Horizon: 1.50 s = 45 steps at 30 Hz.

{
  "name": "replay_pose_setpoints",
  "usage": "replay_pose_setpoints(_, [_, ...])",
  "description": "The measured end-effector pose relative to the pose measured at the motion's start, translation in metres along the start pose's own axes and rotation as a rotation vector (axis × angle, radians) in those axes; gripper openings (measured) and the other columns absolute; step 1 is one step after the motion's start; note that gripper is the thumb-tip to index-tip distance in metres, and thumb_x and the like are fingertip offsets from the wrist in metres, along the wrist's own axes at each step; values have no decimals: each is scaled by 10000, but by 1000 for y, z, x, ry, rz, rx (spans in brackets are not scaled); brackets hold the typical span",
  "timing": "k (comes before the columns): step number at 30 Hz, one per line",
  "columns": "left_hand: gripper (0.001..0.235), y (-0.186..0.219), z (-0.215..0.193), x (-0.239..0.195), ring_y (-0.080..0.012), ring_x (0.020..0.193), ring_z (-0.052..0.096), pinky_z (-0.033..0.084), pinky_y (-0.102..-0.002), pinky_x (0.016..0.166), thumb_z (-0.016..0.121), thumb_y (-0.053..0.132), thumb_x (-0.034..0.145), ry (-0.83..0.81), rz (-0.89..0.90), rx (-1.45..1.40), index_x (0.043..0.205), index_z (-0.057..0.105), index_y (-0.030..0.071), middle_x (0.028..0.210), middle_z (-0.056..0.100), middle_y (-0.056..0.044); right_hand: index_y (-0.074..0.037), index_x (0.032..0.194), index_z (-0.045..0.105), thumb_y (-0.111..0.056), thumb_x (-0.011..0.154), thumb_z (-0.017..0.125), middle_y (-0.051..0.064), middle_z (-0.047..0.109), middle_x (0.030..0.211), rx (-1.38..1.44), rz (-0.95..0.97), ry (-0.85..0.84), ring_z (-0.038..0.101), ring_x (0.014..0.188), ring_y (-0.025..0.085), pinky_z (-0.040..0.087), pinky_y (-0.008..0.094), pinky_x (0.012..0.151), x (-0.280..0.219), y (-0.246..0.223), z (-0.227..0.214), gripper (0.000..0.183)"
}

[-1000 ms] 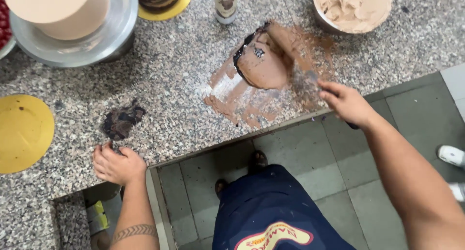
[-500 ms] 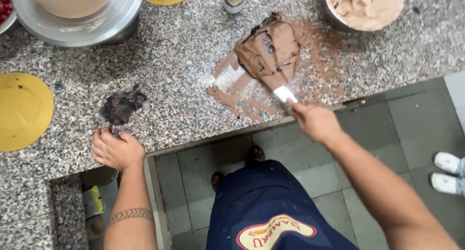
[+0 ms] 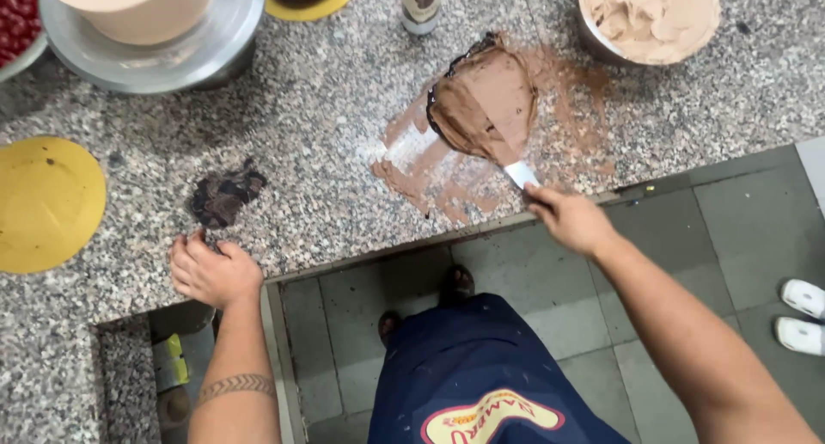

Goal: Spreading and mixing chocolate frosting with syrup on a granite kitchen counter using a spatula.

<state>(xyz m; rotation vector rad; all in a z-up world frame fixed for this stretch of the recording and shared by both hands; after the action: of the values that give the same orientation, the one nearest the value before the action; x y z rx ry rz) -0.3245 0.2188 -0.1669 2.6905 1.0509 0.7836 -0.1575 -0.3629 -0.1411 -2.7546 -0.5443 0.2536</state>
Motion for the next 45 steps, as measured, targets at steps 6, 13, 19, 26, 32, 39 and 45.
replay_pose_setpoints(6, [369, -1, 3, 1, -373, 1442, 411, 234, -563, 1181, 628, 186, 925, 40, -12, 1, 1279, 639, 82, 1502, 559, -164, -347, 1319, 675, -396, 1012, 579, 164, 745, 1075, -65, 278, -50, 740, 930, 366, 583, 481, 833, -1, -6, -72, 325])
replay_pose_setpoints(13, [320, -3, 4, -6, -383, 1444, 427, 255, -578, 1182, 629, 178, 936, 36, 2, -16, 1235, 631, 64, 1496, 561, -170, -410, 1428, 595, -453, 1027, 561, 166, 741, 1064, -251, 418, -262, 718, 932, 364, 570, 482, 810, 5, 6, -55, 405])
replay_pose_setpoints(19, [357, -13, 7, -9, -387, 1453, 409, 232, -580, 1199, 628, 141, 918, 53, 36, 3, 1260, 621, 40, 1517, 543, -180, -295, 1535, 573, -345, 996, 603, 135, 752, 1168, 445, 611, -206, 688, 1000, 456, 538, 527, 791, -12, 18, -61, 542])
replay_pose_setpoints(26, [393, -8, 6, -4, -395, 1469, 385, 200, -587, 1203, 643, 168, 950, 7, -18, -23, 1330, 613, 71, 1526, 529, -176, -236, 1464, 560, -264, 898, 710, 135, 738, 1152, 103, 200, -178, 710, 994, 291, 553, 399, 881, -17, -28, -65, 586])
replay_pose_setpoints(32, [385, -15, 18, -5, -410, 1489, 372, 199, -590, 1197, 602, 128, 933, 23, 38, 1, 1308, 597, 46, 1555, 515, -199, -76, 1434, 525, -263, 1037, 577, 64, 702, 904, 579, 405, -183, 630, 717, 151, 527, 318, 661, -33, 37, -72, 442])
replay_pose_setpoints(39, [395, -18, 19, -6, -396, 1507, 379, 201, -598, 1224, 584, 103, 915, 34, 73, -13, 1304, 609, 40, 1500, 519, -197, -218, 1598, 411, -294, 1063, 471, 45, 556, 687, 841, 603, -70, 522, 510, 116, 469, 299, 490, -58, 75, -31, 544])
replay_pose_setpoints(45, [374, -13, 14, -6, -394, 1489, 385, 209, -590, 1214, 620, 140, 942, 72, 71, 2, 1303, 614, 43, 1538, 529, -184, -235, 1548, 461, -309, 1025, 572, 74, 570, 633, 607, 745, -139, 531, 472, 148, 482, 311, 468, -98, -3, 24, 540])
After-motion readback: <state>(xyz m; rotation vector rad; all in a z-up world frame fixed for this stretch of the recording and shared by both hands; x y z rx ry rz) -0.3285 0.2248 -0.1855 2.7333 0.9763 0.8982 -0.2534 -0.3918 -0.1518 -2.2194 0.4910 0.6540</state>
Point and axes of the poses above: each hand's wrist, its own x-axis towards the middle knuckle, its own z-axis out of the palm, y = z × x, the point moved 6 cm from there along x, towards the middle knuckle
